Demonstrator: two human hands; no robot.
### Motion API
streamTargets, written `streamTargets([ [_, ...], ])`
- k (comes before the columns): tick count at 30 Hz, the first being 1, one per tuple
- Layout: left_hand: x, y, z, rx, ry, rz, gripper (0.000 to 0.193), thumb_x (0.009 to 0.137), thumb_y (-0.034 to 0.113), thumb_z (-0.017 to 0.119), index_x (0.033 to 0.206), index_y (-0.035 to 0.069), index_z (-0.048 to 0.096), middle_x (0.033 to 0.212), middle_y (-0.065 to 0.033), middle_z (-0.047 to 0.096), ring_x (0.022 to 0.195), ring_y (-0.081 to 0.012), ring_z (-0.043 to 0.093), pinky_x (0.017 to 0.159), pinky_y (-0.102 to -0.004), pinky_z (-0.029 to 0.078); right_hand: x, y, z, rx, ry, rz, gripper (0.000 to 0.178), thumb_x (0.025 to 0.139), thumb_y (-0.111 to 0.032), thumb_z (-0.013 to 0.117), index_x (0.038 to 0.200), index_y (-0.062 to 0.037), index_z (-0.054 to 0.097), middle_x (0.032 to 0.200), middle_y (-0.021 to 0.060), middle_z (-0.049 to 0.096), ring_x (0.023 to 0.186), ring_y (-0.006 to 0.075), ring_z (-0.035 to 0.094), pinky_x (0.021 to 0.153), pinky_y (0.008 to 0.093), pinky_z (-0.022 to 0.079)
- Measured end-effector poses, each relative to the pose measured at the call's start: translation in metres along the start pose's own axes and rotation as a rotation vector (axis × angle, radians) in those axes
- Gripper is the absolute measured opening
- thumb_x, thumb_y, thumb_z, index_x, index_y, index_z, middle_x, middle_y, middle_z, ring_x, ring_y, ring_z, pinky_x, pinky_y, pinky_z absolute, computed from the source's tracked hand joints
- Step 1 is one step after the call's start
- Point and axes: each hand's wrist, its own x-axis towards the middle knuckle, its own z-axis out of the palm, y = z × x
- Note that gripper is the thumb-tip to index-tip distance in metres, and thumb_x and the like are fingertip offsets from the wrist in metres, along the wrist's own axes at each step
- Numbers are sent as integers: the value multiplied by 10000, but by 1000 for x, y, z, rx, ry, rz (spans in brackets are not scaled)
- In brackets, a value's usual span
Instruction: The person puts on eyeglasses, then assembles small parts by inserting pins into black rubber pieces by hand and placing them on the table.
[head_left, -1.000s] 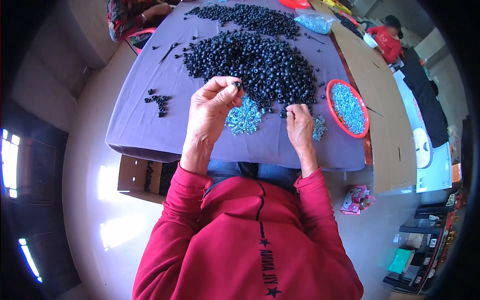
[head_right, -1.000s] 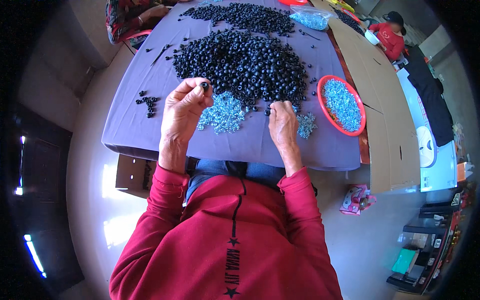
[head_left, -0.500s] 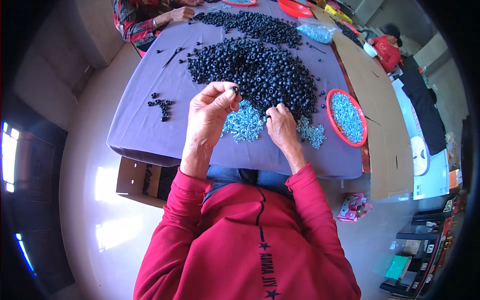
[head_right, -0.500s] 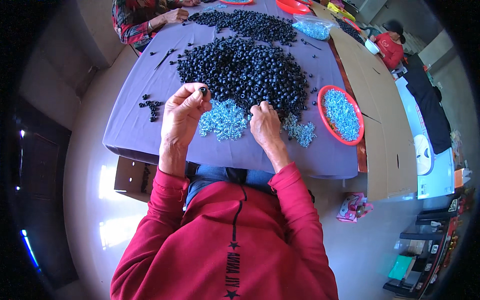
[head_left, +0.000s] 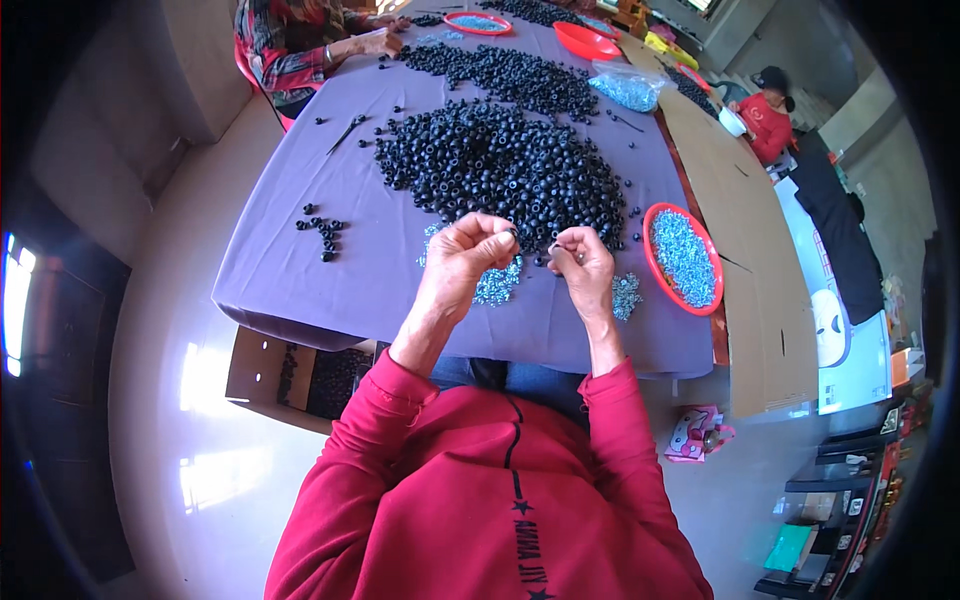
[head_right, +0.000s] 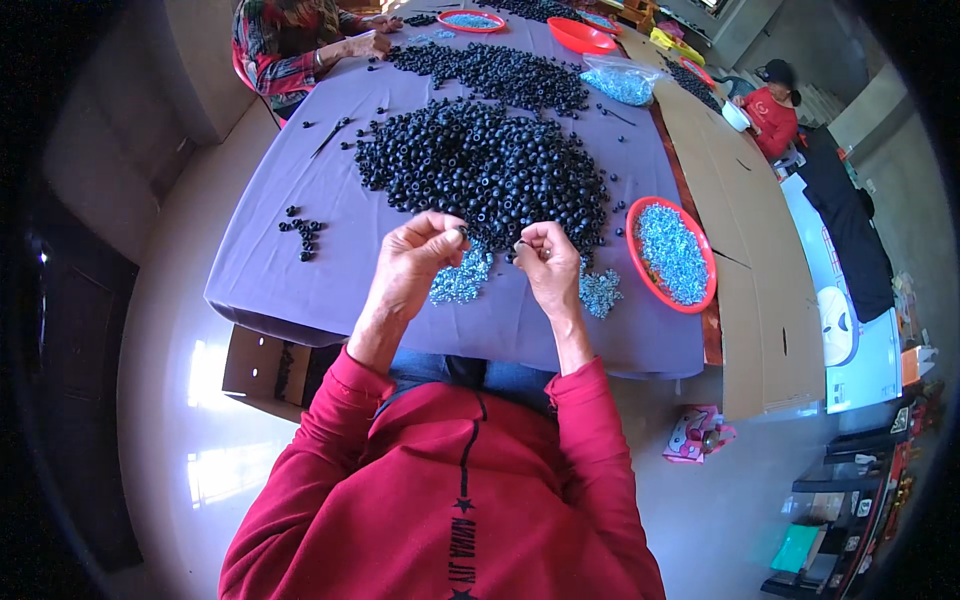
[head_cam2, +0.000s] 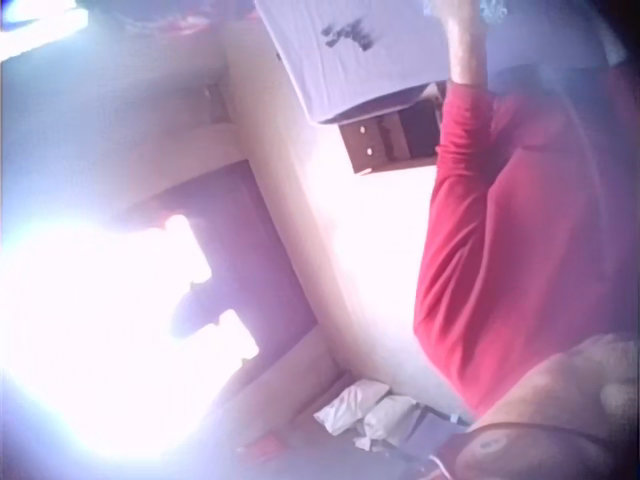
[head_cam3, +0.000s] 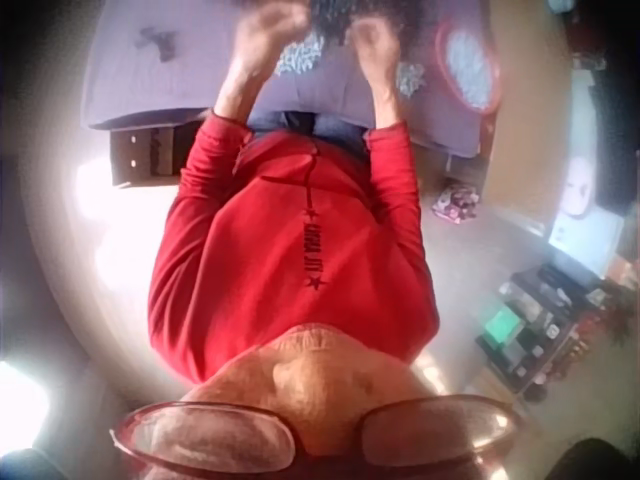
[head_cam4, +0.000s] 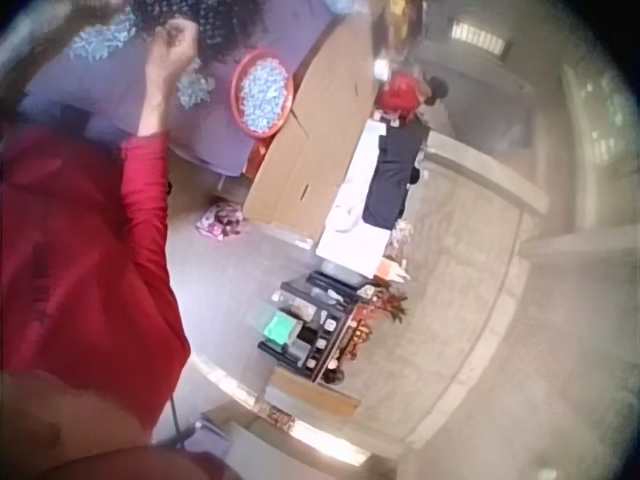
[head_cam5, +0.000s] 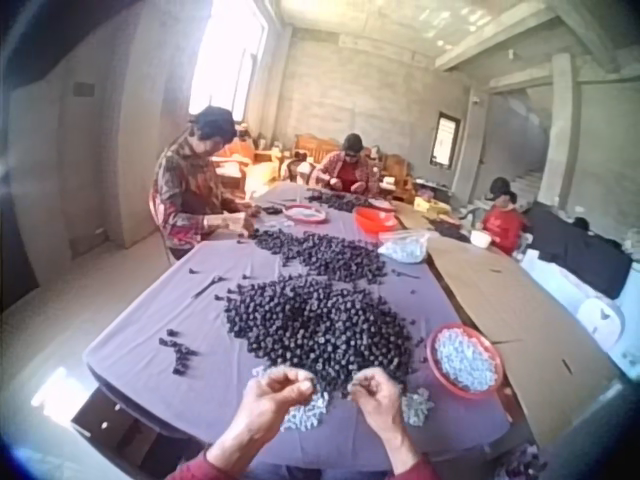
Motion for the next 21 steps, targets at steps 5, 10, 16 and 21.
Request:
streamTargets([
  [5, -7, -20, 14, 1, -54, -109, 116, 825, 59, 592, 932, 16, 592, 777, -51, 615, 693, -108, 565, 631, -229, 453, -21, -32, -14, 290, -67, 79, 117, 830, -33, 558, 946, -16, 565, 815, 46, 594, 655, 106, 554, 624, 226, 460],
  [10, -20, -28, 36, 5, -140, -160, 118, 826, 52, 591, 935, 6, 590, 797, -56, 614, 690, -98, 542, 635, -224, 444, -40, -54, -28, 366, -66, 69, 113, 824, -41, 575, 926, 3, 554, 768, 33, 547, 642, 95, 525, 613, 225, 443],
  [16, -30, -30, 46, 0, -192, -190, 132, 813, 26, 598, 941, -3, 583, 805, -51, 604, 697, -100, 535, 650, -232, 446, -55, -71, -32, 168, -83, -67, 85, 824, -16, 564, 907, 4, 563, 808, 28, 536, 643, 77, 511, 588, 204, 435],
  [21, -33, -29, 48, 1, -192, -196, 139, 801, 19, 612, 934, -5, 580, 798, -53, 603, 703, -103, 542, 664, -231, 454, -57, -75, -33, 92, -90, -151, 94, 811, 12, 569, 905, 0, 571, 825, 25, 530, 652, 69, 507, 581, 203, 429],
])
